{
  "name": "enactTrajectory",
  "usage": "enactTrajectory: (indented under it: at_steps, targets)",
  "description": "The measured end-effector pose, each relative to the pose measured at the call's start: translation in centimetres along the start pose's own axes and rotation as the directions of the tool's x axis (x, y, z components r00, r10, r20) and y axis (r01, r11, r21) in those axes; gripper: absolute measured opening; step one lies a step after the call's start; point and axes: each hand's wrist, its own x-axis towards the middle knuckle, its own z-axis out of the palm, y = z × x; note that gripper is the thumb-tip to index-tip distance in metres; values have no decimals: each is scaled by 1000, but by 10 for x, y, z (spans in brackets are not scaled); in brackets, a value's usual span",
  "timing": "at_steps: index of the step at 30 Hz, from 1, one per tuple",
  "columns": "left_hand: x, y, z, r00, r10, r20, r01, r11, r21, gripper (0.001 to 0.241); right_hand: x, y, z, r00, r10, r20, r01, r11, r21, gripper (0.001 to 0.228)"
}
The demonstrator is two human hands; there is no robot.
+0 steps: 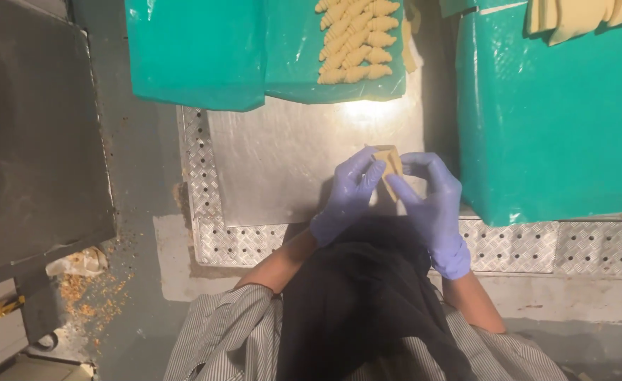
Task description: Rolling triangular pieces of dough into croissant shapes.
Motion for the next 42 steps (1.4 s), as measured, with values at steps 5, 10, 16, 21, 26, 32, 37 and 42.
enactTrajectory:
  at_steps: [5, 10, 16, 21, 26, 32, 37, 42]
  targets:
    - [13, 37, 24, 990, 144, -2, -142, 978, 152, 13, 8, 33, -17, 964, 266, -15, -257, 944, 208, 11]
    - [17, 55, 42, 963, 250, -105, -195, 908, 370, 23, 13, 36, -22, 963, 269, -20, -251, 921, 299, 12]
    - [12, 15, 19, 968, -213, -131, 186, 964, -193, 21, 27, 63, -46, 916, 377, -138, -251, 806, 537, 12]
    - [4, -6, -16, 946, -310, -94, 233, 852, -469, 30, 26, 135, -137, 901, 351, -254, -138, 788, 601, 37]
    - [5, 22, -38, 974, -213, -78, 107, 733, -672, 34, 14, 184, -166, 814, 501, -293, -302, 797, 523, 29]
    - [-7, 5, -58, 979, -189, -75, 125, 852, -509, 35, 15, 175, -139, 920, 239, -312, -379, 749, -543, 31]
    - [-16, -8, -76, 971, -220, -97, 125, 807, -577, 39, -38, 113, 37, 1000, -2, -5, 0, 929, -371, 14]
    - [-28, -21, -84, 954, -281, -109, 149, 754, -639, 44, -21, 41, 123, 406, 458, 791, -913, 162, 375, 55]
